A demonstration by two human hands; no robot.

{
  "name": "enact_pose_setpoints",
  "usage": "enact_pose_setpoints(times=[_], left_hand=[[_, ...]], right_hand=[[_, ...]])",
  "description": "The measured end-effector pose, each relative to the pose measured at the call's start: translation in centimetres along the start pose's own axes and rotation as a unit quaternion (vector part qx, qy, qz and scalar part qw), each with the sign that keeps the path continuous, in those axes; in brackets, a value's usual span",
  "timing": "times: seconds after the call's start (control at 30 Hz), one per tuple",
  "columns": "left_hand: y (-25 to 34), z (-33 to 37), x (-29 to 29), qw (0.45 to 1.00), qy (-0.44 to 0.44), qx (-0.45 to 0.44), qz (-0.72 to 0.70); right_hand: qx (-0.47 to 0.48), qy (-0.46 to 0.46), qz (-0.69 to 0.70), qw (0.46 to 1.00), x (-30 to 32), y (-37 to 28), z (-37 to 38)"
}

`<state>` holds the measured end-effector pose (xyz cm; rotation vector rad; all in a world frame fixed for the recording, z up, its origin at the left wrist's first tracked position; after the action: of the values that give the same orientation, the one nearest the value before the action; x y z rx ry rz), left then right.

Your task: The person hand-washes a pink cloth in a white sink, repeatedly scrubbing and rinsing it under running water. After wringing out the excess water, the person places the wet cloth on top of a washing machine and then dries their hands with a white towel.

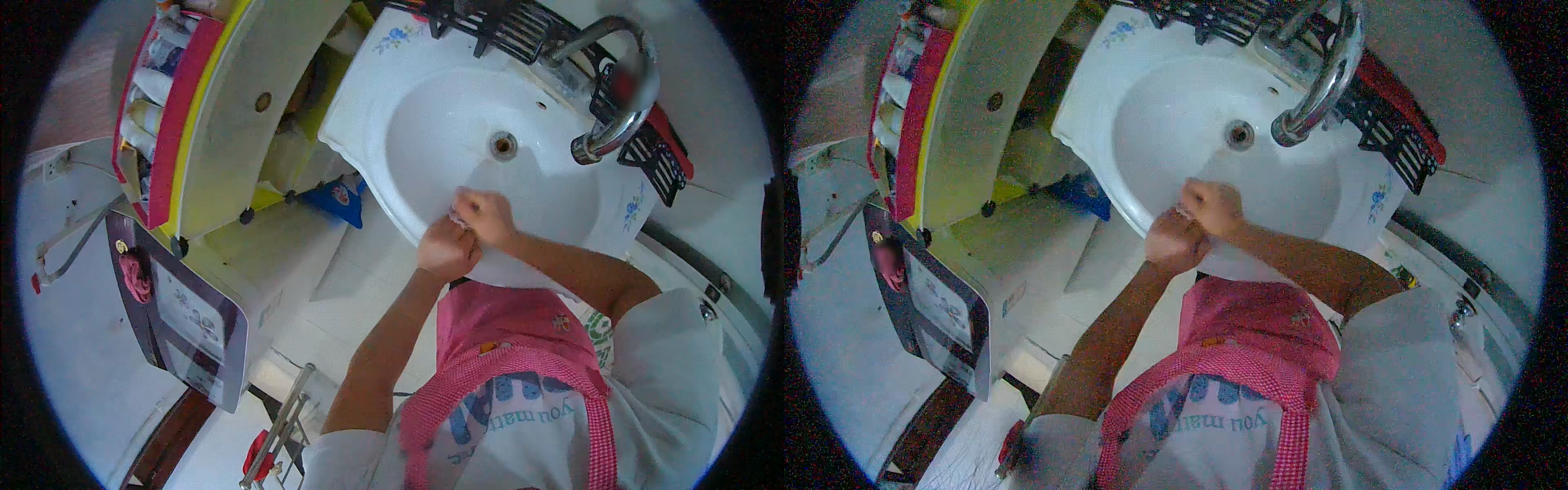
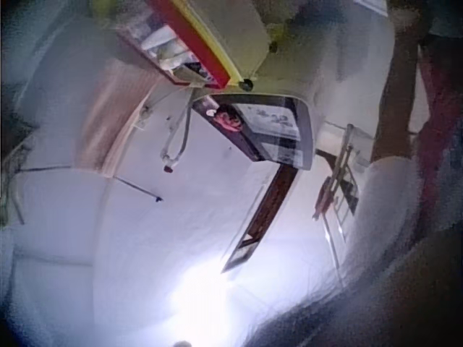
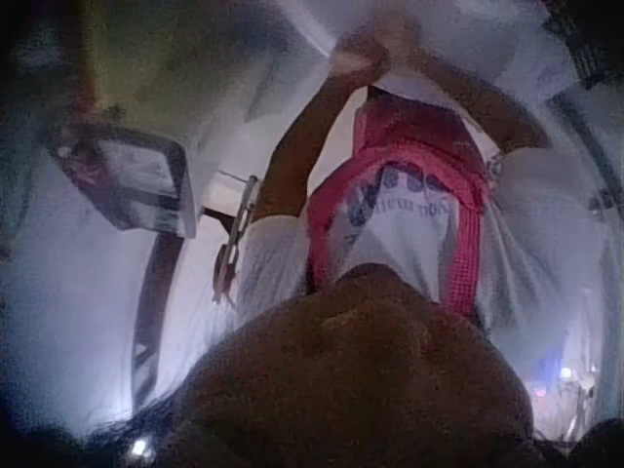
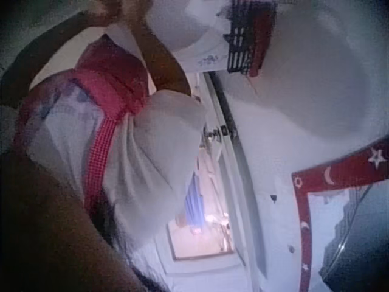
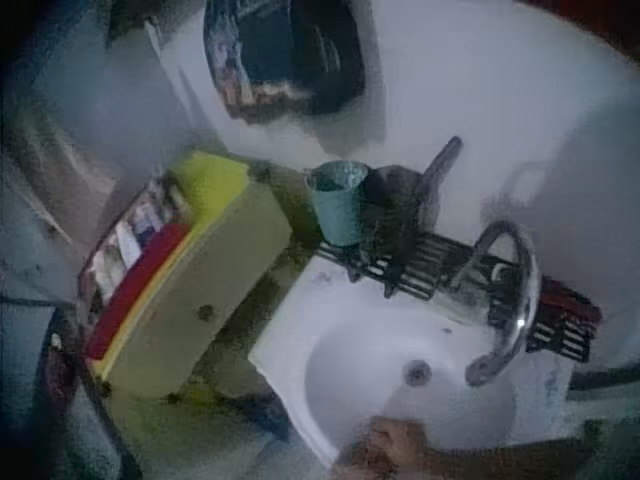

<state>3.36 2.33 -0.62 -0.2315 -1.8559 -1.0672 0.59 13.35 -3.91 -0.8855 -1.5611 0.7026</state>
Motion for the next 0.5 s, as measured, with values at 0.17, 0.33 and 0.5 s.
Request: enact_pose_setpoints(times=[0.17,0.33,0.5], left_hand=[[0.7,0.4,1.6,0.989,0.131,-0.067,0.005],[1.2,1.1,3.1,0.992,0.105,-0.057,0.033],[0.2,0.5,0.7,0.999,-0.012,-0.008,0.035]], right_hand=[[0.046,-0.031,-0.172,0.984,0.2,6.2,9.5],[-0.003,-0.012,-0.149,0.989,-0.2,6.8,9.8],[-0.040,-0.068,-0.037,0.996,-0.1,0.3,1.7]])
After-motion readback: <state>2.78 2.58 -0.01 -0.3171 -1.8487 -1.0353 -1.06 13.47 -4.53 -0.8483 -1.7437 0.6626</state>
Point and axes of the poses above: each hand's wrist, its own z-axis towards the middle knuckle, its own x-axis out of the back of the hand, y = z × x, the point moved 5 cm from there along z, towards the middle knuckle, and after that the axes turned 7 degrees about -y, right-handed, at the moved point
